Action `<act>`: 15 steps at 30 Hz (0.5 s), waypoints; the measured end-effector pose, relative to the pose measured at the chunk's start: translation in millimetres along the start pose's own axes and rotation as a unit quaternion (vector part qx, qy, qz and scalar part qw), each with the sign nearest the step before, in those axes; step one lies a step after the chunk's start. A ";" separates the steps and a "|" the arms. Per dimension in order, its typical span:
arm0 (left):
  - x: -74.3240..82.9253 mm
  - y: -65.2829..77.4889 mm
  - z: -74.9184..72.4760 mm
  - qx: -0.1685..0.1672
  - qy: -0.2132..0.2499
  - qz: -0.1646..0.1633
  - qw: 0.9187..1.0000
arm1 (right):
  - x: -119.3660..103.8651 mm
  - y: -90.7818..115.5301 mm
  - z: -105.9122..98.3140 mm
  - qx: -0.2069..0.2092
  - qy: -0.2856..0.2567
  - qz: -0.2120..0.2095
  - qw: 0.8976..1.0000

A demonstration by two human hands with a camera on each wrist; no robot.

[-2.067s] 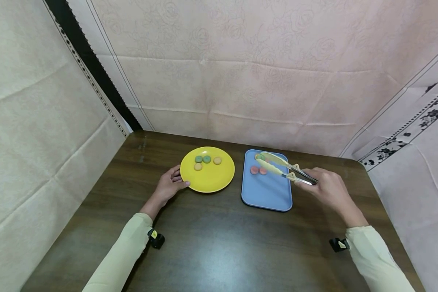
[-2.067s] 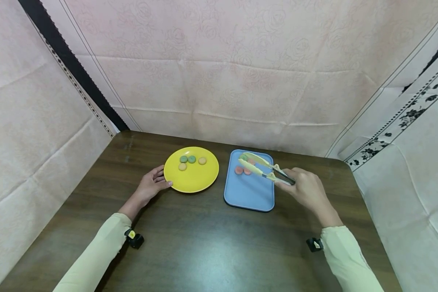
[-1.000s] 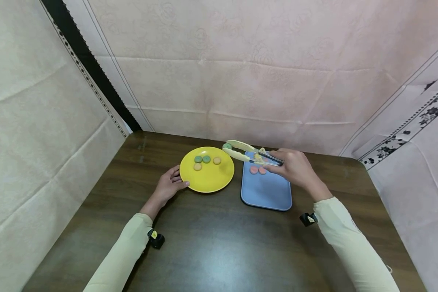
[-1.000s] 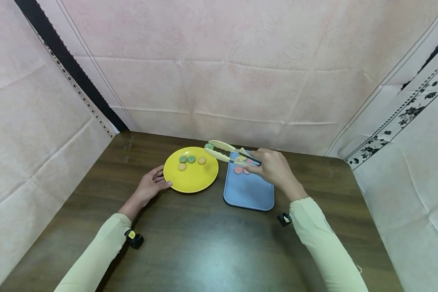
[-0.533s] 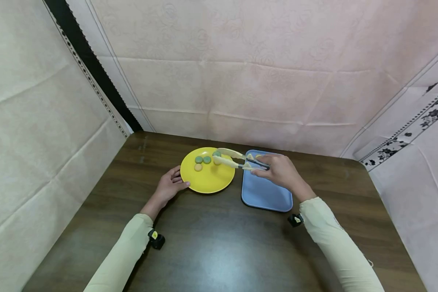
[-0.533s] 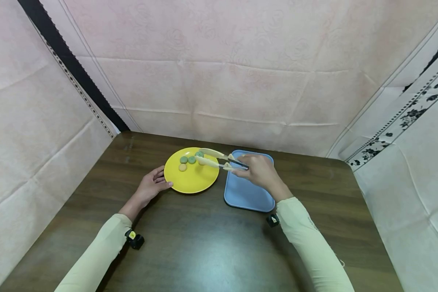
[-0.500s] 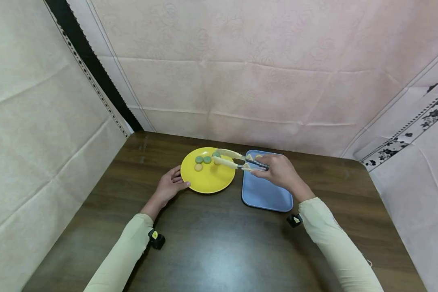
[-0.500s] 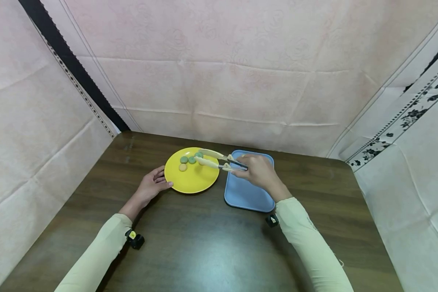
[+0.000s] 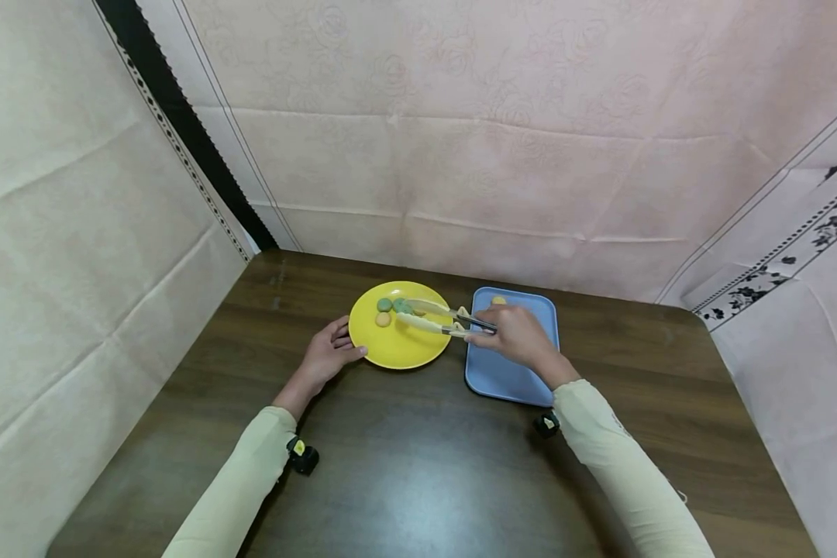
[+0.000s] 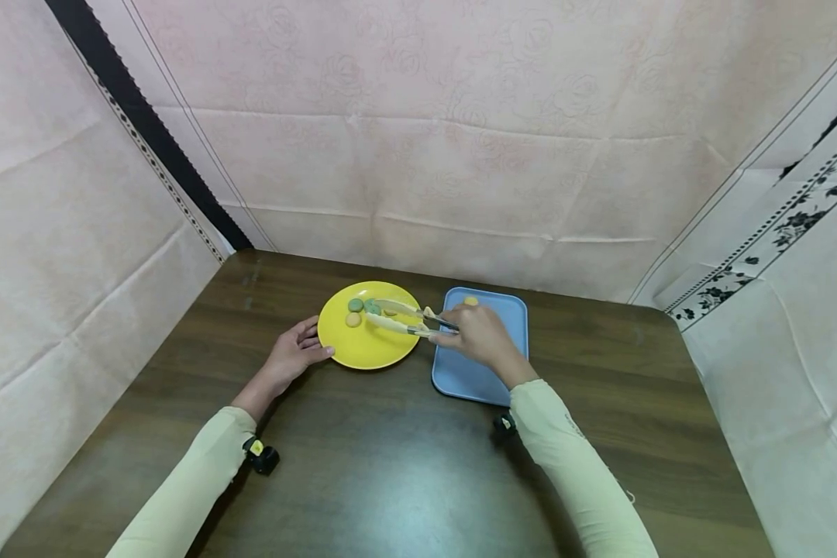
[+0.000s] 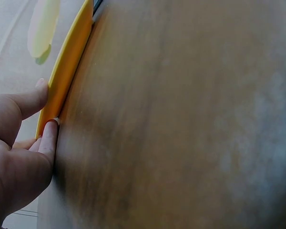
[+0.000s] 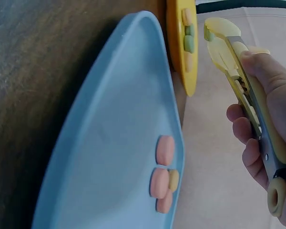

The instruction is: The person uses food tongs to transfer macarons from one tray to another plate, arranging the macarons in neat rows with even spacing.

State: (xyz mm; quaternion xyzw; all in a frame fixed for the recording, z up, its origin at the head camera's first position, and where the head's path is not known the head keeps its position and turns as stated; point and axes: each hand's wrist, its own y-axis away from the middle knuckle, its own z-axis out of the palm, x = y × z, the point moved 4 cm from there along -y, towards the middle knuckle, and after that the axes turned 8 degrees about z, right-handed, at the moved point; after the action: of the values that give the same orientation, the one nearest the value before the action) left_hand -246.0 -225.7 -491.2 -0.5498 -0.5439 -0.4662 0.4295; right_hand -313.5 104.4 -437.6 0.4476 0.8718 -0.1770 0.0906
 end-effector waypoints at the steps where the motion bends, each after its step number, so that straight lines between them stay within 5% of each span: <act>1: 0.9 0.2 0.1 0.000 -0.001 0.001 1.000 | 0.0 -0.5 1.9 0.000 0.002 -0.002 1.000; 9: 1.4 0.3 0.1 0.001 -0.007 -0.008 1.000 | 0.9 -5.4 13.4 0.000 0.015 0.003 1.000; 15: -19.1 -10.2 -2.4 0.006 -0.008 -0.010 1.000 | -0.8 -8.0 18.7 0.004 0.028 0.002 1.000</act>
State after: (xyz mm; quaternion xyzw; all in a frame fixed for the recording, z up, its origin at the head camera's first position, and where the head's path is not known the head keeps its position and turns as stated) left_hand -255.7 -231.4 -509.8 -0.5454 -0.5554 -0.4626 0.4244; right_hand -319.5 92.2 -452.7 0.4542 0.8726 -0.1678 0.0649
